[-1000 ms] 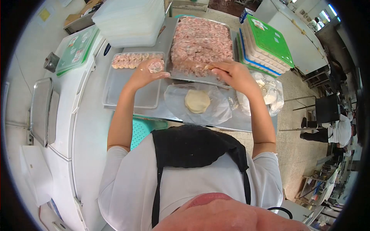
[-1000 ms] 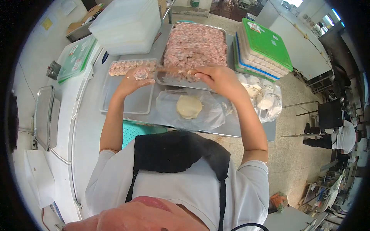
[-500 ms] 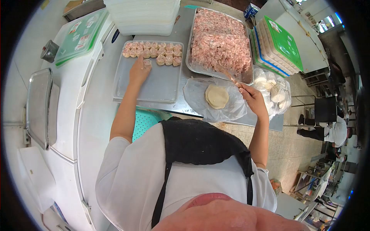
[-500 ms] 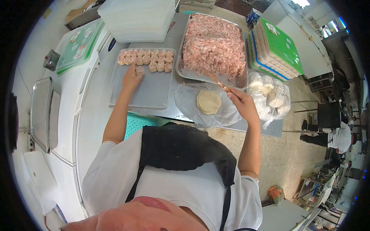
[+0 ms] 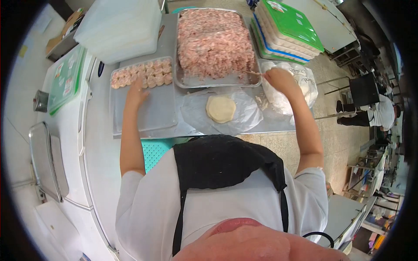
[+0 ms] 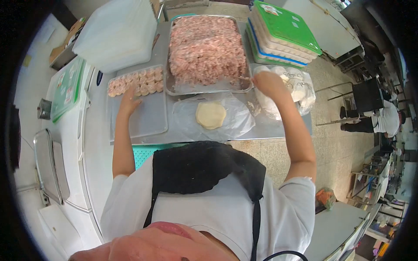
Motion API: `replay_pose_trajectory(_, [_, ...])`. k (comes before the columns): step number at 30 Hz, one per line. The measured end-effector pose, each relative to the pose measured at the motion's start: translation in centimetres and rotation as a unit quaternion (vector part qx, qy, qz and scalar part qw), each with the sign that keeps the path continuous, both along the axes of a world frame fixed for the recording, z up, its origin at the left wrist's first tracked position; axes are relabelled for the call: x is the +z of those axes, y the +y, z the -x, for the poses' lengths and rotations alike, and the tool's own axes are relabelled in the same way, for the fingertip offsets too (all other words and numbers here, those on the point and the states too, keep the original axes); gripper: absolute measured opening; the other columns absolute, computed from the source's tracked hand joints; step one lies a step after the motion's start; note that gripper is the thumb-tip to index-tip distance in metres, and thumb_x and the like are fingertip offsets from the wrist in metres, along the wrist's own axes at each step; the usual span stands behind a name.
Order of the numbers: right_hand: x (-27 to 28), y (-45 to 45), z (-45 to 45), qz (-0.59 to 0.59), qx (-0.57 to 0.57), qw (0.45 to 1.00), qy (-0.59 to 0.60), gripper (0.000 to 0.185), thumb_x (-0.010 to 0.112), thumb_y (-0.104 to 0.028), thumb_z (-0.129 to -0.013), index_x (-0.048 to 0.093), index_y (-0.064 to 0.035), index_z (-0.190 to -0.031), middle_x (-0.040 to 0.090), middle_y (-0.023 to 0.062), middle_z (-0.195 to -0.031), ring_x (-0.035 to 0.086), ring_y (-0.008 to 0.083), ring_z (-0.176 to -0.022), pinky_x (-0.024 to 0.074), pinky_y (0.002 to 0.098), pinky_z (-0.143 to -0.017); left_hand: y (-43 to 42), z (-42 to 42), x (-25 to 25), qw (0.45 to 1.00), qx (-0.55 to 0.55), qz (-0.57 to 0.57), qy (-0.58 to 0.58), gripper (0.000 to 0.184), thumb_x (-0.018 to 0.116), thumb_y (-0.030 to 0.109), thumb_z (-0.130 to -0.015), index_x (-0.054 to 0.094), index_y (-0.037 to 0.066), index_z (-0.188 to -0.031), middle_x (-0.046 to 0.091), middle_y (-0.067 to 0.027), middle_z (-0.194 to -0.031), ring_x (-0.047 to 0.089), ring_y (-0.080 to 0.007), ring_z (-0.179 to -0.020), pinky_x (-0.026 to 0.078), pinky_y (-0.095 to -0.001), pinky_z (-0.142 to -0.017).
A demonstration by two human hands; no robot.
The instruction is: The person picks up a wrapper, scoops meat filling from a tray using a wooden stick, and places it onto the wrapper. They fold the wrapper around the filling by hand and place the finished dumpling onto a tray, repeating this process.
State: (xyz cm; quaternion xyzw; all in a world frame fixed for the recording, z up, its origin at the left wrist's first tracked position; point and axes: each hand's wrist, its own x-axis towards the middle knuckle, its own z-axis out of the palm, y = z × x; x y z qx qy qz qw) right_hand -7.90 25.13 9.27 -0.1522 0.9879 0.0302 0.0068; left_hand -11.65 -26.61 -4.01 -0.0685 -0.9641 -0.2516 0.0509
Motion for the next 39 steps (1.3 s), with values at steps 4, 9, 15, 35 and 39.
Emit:
replay_pose_trajectory(4, [0.9, 2.5, 5.9, -0.08, 0.015, 0.992, 0.096, 0.021, 0.058, -0.021, -0.08, 0.068, -0.0055, -0.069, 0.067, 0.0147, -0.073, 0.066, 0.0313, -0.071, 0.051, 0.045, -0.059, 7.3, -3.5, 3.8, 0.992, -0.074, -0.039, 0.093, 0.052, 0.069, 0.013, -0.077, 0.052, 0.005, -0.126, 0.053, -0.0157, -0.129, 0.048, -0.0331, -0.121, 0.038, -0.0397, -0.101])
replay_pose_trajectory(9, [-5.8, 0.1, 7.4, -0.088, 0.113, 0.975, 0.169, 0.013, 0.06, -0.014, -0.073, 0.069, -0.0075, -0.067, 0.066, 0.0126, -0.067, 0.066, 0.0271, -0.063, 0.0516, 0.0387, -0.052, 20.4, -8.8, 5.9, 0.953, -0.251, -0.167, -0.006, 0.039, 0.069, 0.014, -0.077, 0.058, 0.006, -0.114, 0.057, -0.0166, -0.112, 0.053, -0.0339, -0.109, 0.041, -0.0406, -0.095])
replay_pose_trajectory(15, [-4.9, 2.2, 5.1, -0.037, 0.211, 0.973, 0.091, 0.011, 0.06, -0.011, -0.07, 0.068, -0.0064, -0.065, 0.065, 0.0131, -0.065, 0.066, 0.0276, -0.062, 0.0504, 0.0382, -0.05, 26.1, -11.5, 4.3, 0.972, -0.214, -0.099, 0.007, 0.032, 0.073, 0.014, -0.071, 0.06, 0.006, -0.1, 0.054, -0.0158, -0.101, 0.051, -0.0353, -0.102, 0.042, -0.0414, -0.089])
replay_pose_trajectory(35, [-5.0, 2.8, 8.6, -0.007, 0.219, 0.971, 0.097, 0.008, 0.062, -0.011, -0.069, 0.07, -0.0075, -0.067, 0.067, 0.0127, -0.069, 0.067, 0.0275, -0.066, 0.0515, 0.0387, -0.053, 24.5, -10.5, 2.4, 0.828, 0.088, -0.547, -0.086, 0.015, 0.06, 0.013, -0.09, 0.062, 0.002, -0.1, 0.064, -0.0049, -0.094, 0.062, -0.0174, -0.085, 0.049, -0.0281, -0.077])
replay_pose_trajectory(39, [-4.2, 2.7, 6.1, -0.001, 0.244, 0.967, 0.072, 0.01, 0.061, -0.01, -0.071, 0.07, -0.0069, -0.07, 0.067, 0.0131, -0.071, 0.068, 0.028, -0.067, 0.0525, 0.0396, -0.055, 25.3, -10.7, 6.1, 0.596, 0.059, -0.79, -0.131, 0.027, 0.059, 0.013, -0.091, 0.054, 0.002, -0.115, 0.061, -0.0059, -0.106, 0.059, -0.0149, -0.098, 0.049, -0.0295, -0.084])
